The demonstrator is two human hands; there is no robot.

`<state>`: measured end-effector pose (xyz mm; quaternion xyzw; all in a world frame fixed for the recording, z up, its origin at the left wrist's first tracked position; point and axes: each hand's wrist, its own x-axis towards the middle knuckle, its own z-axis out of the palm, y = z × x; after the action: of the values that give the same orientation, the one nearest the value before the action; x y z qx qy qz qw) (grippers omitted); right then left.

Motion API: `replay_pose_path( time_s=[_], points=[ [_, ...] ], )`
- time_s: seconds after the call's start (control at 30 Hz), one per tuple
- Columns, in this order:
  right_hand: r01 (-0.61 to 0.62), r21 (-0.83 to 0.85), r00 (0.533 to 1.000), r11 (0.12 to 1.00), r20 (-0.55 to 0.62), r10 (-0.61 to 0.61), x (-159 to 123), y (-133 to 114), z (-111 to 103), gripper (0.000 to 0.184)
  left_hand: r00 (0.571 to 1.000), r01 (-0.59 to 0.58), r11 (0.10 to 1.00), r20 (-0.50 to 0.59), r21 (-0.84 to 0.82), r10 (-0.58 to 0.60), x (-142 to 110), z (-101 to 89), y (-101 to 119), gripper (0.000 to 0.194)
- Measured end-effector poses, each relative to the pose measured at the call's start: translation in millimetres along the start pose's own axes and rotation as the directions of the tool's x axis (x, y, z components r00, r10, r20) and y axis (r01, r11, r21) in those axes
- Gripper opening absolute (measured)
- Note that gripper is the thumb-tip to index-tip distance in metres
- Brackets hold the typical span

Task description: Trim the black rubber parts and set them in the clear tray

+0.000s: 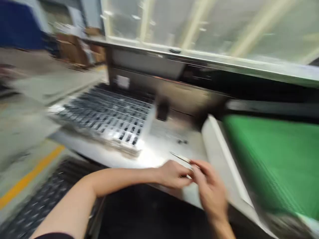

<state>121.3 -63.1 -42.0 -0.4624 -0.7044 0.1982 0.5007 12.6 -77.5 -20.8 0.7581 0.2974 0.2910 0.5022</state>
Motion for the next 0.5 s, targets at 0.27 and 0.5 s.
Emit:
replay_pose_path(
  time_s=[0.27, 0.5],
  points=[
    [-0.209, -0.449, 0.976, 0.869, -0.039, 0.215, 28, 34, -70, 0.035, 0.973, -0.221, 0.973, -0.056, 0.068, 0.225, 26, -12.1, -43, 0.019],
    [-0.241, -0.601, 0.903, 0.762, 0.149, 0.403, 99, 78, -47, 0.043, 0.979, 0.013, 0.999, -0.202, -0.036, -0.02, 34, -26.6, -35, 0.026]
  ],
)
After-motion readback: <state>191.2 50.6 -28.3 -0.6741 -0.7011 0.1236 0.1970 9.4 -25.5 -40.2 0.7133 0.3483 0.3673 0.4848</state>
